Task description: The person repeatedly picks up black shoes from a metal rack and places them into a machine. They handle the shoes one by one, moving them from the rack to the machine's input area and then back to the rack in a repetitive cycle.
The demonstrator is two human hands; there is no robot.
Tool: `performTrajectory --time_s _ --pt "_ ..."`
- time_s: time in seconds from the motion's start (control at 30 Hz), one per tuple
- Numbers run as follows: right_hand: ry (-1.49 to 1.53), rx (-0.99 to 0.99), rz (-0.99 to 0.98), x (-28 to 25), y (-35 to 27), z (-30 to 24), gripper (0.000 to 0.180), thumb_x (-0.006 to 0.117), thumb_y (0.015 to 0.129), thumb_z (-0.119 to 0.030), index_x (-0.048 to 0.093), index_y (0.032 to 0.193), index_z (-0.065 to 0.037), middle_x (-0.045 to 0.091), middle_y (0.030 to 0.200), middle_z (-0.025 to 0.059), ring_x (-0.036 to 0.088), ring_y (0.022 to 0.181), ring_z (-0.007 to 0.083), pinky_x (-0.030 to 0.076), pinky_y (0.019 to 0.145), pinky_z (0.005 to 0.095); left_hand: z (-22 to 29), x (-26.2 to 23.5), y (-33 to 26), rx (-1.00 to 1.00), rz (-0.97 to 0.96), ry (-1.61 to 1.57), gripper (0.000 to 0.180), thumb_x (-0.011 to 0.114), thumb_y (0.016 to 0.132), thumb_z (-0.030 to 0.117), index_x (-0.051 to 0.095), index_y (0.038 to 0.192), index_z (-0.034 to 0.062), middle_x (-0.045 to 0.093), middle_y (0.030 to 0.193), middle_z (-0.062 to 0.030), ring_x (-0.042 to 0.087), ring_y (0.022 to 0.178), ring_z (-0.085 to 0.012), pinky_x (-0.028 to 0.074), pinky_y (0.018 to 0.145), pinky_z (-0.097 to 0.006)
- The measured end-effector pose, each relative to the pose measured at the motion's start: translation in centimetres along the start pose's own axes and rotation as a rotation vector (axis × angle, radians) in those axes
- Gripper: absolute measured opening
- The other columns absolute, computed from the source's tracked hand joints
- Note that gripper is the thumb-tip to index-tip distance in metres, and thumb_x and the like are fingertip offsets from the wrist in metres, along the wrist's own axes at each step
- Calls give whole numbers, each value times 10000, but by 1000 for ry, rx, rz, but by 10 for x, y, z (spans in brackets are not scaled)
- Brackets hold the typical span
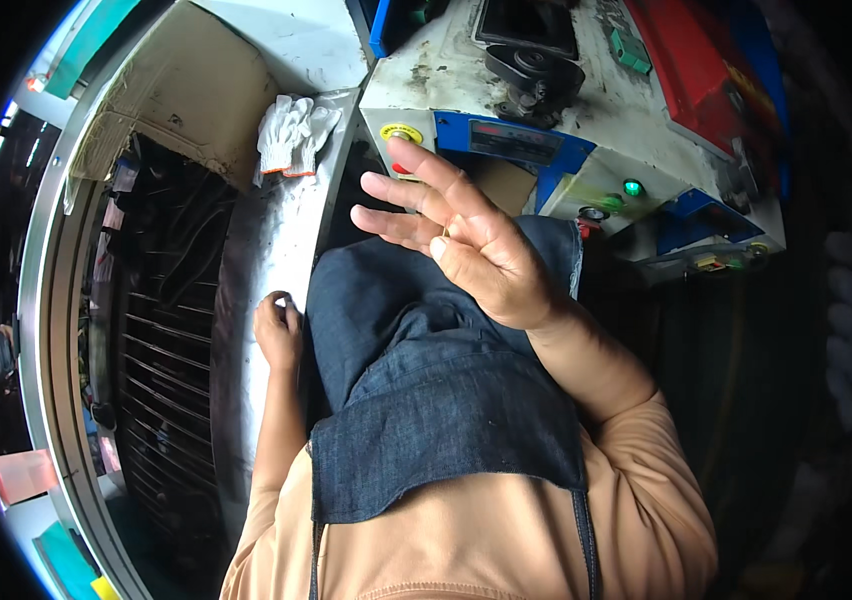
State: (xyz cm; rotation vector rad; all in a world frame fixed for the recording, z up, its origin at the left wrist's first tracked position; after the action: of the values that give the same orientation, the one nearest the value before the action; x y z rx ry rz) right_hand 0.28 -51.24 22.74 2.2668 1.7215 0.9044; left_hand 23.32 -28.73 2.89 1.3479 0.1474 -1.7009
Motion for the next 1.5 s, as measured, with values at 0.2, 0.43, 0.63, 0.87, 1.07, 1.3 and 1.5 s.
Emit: performTrajectory --time_s 0.2,0.43,0.63,0.87,1.07,1.3,1.5 --pt "-208 8 129 -16 -4 -14 617 452 962 20 218 1534 5 514 1397 266 594 1228 293 444 1087 403 -3 5 0 -63 -46 -9 131 647 829 99 630 958 93 590 814 -113 556 790 -315 438 756 -458" --pt "-290 -7 213 -24 -10 -15 575 470 967 51 303 1512 -18 583 1331 232 647 1153 283 498 976 294 -1 4 0 -65 -65 4 141 641 827 93 631 968 88 598 821 -124 563 801 -324 440 761 -456" --pt "-305 -16 225 -26 -10 -16 576 479 964 58 307 1509 -15 590 1319 243 655 1139 278 513 949 280 -2 5 0 -59 -73 2 143 630 835 98 621 975 75 630 894 -149 585 874 -350 447 804 -460" --pt "-332 -7 238 -28 -11 -16 609 430 934 109 303 1516 -21 576 1347 233 643 1165 276 494 814 187 0 2 0 10 -11 18 162 646 858 113 652 1013 66 579 740 -112 562 770 -301 445 746 -433" --pt "-363 -17 248 -31 -12 -17 665 375 887 148 293 1524 -25 535 1396 234 604 1229 278 468 780 163 0 3 0 -3 -21 32 159 647 856 112 654 1009 69 575 729 -112 561 768 -301 445 743 -433" --pt "-295 -49 233 -32 -9 -16 602 408 962 -11 212 1531 29 432 1449 305 472 1349 363 338 1154 471 -1 3 0 -26 -38 17 148 639 847 103 642 992 77 595 790 -117 569 803 -309 445 761 -437" --pt "54 79 277 -35 -7 -12 708 399 1005 -343 109 1566 -21 302 1529 323 316 1437 419 212 1198 502 -1 2 0 3 -6 14 158 646 844 96 655 1001 74 579 738 -112 564 762 -299 448 736 -433"
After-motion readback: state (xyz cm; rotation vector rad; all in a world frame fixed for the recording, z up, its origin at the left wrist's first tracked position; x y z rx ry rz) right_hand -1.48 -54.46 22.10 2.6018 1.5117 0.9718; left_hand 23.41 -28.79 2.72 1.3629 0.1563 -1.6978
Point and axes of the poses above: each hand's wrist, its own y-axis towards the middle knuckle, its own x-axis out of the palm, z = x × y, the point moved 10 cm from there along y, towards the middle knuckle
